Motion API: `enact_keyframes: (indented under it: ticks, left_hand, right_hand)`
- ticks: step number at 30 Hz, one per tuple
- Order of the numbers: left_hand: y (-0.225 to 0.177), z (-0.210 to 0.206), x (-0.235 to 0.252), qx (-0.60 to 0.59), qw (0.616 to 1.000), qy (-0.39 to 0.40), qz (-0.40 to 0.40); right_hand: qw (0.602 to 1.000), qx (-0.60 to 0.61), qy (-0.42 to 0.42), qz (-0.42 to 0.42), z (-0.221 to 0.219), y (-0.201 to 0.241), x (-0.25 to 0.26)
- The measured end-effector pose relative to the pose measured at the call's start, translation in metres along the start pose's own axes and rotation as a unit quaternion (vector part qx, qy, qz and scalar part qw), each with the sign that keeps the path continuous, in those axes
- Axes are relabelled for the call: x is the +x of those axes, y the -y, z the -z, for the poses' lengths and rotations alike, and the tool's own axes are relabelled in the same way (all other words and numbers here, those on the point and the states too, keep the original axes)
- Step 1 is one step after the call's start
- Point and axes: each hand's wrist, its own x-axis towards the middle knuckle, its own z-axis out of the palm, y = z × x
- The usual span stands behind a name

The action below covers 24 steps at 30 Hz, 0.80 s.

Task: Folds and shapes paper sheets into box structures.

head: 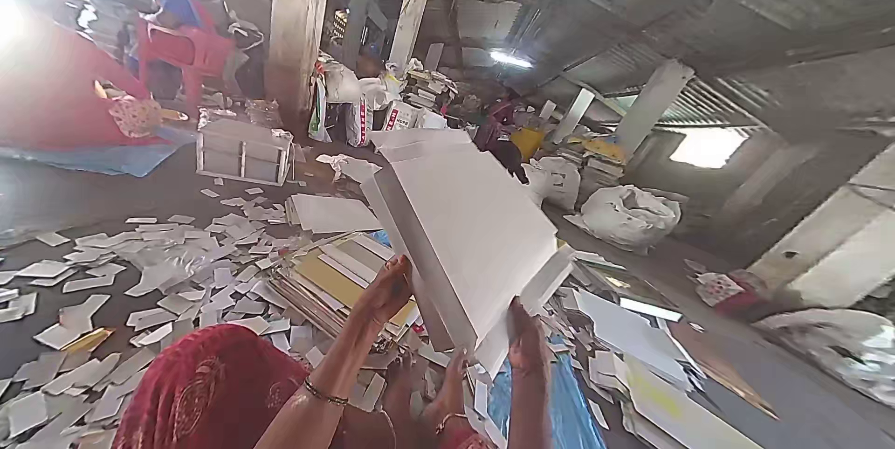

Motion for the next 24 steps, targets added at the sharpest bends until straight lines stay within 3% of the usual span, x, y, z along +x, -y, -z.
enact_keyframes:
  ticks: [6, 9, 20, 24]
  left_hand:
    - [-0.007, -0.002, -0.003, -0.007, 0.999, 0.023, -0.032]
    - [-0.010, 0.000, -0.006, -0.023, 0.998, 0.035, -0.047]
    - [-0.010, 0.014, -0.007, 0.073, 0.983, -0.124, -0.112]
    - [-0.004, 0.043, -0.005, 0.060, 0.986, -0.079, -0.133]
  right_hand:
    - [0.997, -0.006, 0.048, -0.063, -0.017, -0.017, -0.022]
    - [0.994, -0.014, 0.102, -0.039, -0.019, -0.024, -0.043]
    - [0.984, 0.124, 0.051, -0.113, -0.042, -0.022, -0.031]
    - [0.972, 0.181, 0.058, -0.135, -0.034, -0.014, -0.030]
